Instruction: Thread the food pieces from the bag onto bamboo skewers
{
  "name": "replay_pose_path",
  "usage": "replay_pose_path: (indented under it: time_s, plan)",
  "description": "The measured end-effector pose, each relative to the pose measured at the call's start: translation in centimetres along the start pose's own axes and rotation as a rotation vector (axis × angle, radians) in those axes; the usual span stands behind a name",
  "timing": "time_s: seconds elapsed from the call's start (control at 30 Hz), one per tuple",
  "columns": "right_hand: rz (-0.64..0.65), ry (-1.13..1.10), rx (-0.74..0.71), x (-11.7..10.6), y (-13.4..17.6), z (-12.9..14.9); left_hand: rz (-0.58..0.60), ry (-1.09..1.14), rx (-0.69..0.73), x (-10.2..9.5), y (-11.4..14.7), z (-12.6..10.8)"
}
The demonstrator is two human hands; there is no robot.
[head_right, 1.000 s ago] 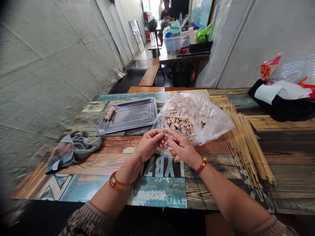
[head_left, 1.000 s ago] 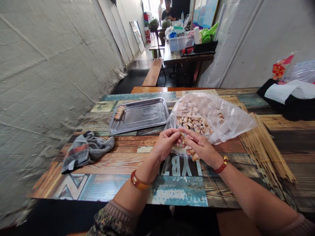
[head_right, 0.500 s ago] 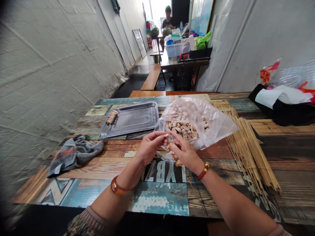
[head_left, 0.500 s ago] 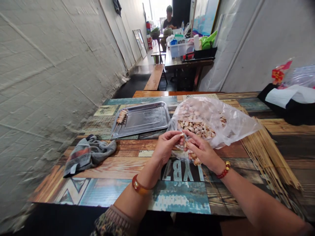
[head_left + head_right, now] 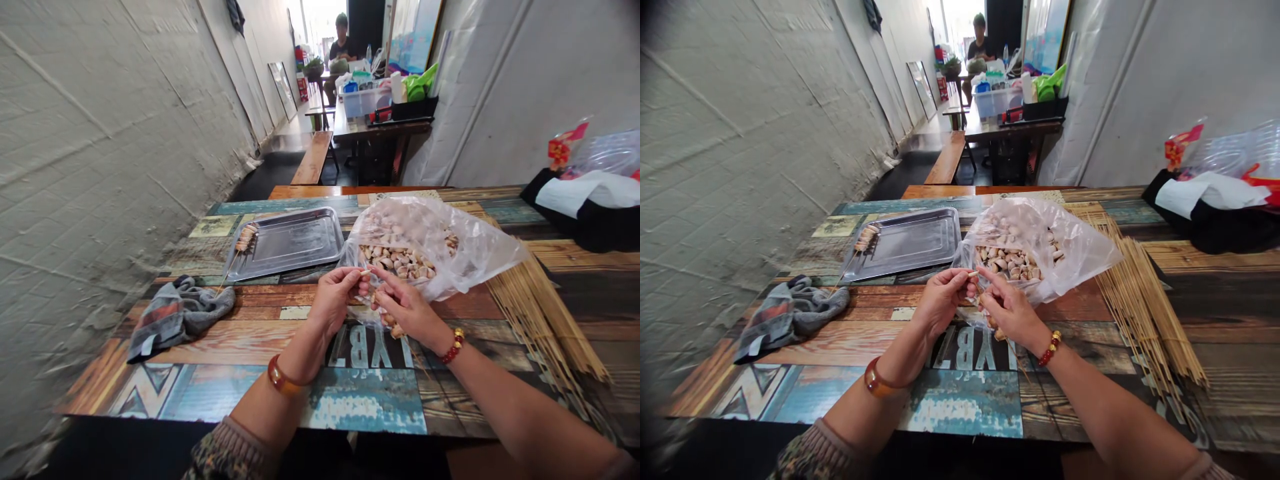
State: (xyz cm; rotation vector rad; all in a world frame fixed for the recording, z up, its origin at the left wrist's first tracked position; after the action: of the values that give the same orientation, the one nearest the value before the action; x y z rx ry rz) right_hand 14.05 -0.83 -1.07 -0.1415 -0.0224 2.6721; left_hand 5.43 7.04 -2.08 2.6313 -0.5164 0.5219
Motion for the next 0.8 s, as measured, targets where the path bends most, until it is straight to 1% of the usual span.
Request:
replay_pose_path:
  time_s: [0.17,0.3,0.6,0.8]
  plan:
    - [-0.007,0.001,0.011,0.06,0.01,0.06,-0.016,-0.004,-0.015,-0.17,0.01,0.16]
    - [-0.001,0.02,-0.007,0.11,0.06,0.09,-0.029,-0.008,-0.025,-0.32,-0.01,0.36]
    - [-0.015,0.109,-0.071,0.09,0.19,0.33,-0.019,0.007,0.022,-0.11,0.0,0.08]
    - [-0.007,0.126,-0.077,0.17,0.11,0.52,-0.017,0.043,-0.008,-0.15,-0.09,0.36]
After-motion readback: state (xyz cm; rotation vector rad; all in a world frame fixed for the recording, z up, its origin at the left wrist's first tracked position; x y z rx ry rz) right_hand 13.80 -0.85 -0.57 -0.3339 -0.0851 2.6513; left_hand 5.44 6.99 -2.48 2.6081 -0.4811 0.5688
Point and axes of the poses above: each hand's wrist, its own y-axis away from the middle knuckle, its own x-axis out of the palm, z = x × y, the point moved 9 cm from there along -y, towards the middle knuckle, and after that the axes turned 14 degrees about -z, right-handed, at the moved point
